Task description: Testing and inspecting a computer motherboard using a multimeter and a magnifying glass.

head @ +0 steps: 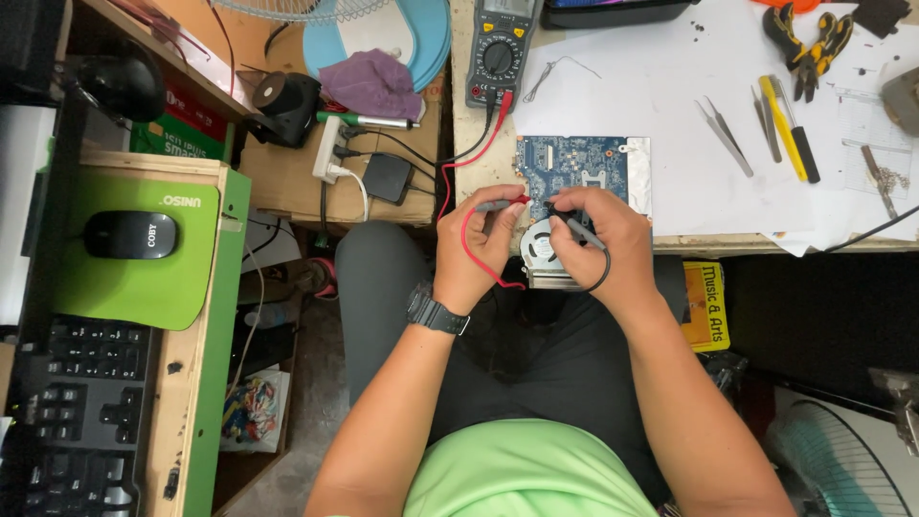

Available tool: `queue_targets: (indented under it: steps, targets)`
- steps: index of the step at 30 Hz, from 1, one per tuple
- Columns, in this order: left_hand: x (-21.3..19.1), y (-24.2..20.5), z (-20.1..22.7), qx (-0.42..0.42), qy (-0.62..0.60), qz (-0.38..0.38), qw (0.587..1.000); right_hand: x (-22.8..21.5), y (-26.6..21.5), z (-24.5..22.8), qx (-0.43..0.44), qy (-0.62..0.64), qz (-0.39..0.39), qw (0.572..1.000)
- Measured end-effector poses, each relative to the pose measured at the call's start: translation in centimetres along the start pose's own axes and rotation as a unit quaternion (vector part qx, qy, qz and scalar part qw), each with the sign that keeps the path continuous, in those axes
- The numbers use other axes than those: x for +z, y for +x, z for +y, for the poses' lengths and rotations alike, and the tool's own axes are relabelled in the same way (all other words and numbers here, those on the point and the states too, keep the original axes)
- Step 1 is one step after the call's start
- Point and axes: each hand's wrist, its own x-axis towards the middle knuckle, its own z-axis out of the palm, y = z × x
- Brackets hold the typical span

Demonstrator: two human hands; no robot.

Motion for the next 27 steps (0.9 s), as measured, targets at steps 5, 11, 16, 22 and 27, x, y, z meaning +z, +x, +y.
queue_targets:
  steps: [5, 11, 16, 22, 27]
  targets:
    - [0.1, 0.0, -0.3, 0.01, 0.0, 0.0, 1.0, 0.1, -0.1, 0.2, -0.001, -0.004, 0.0, 1.0]
    - [-0.1, -0.1, 0.3, 0.045, 0.006, -0.01, 0.999, 0.2, -0.1, 0.1, 0.002, -0.009, -0.003, 1.0]
    - [-0.1, -0.1, 0.5, 0.061, 0.018, -0.01, 0.998, 0.2, -0.1, 0.0, 0.004, -0.011, -0.005, 1.0]
    - [-0.3, -0.1, 0.6, 0.059, 0.01, -0.019, 0.998, 0.2, -0.2, 0.0, 0.011, -0.008, -0.007, 1.0]
    - [-0.1, 0.0, 0.2, 0.07, 0.017, -0.014, 0.997, 0.3, -0.3, 0.2, 0.018, -0.012, -0.007, 1.0]
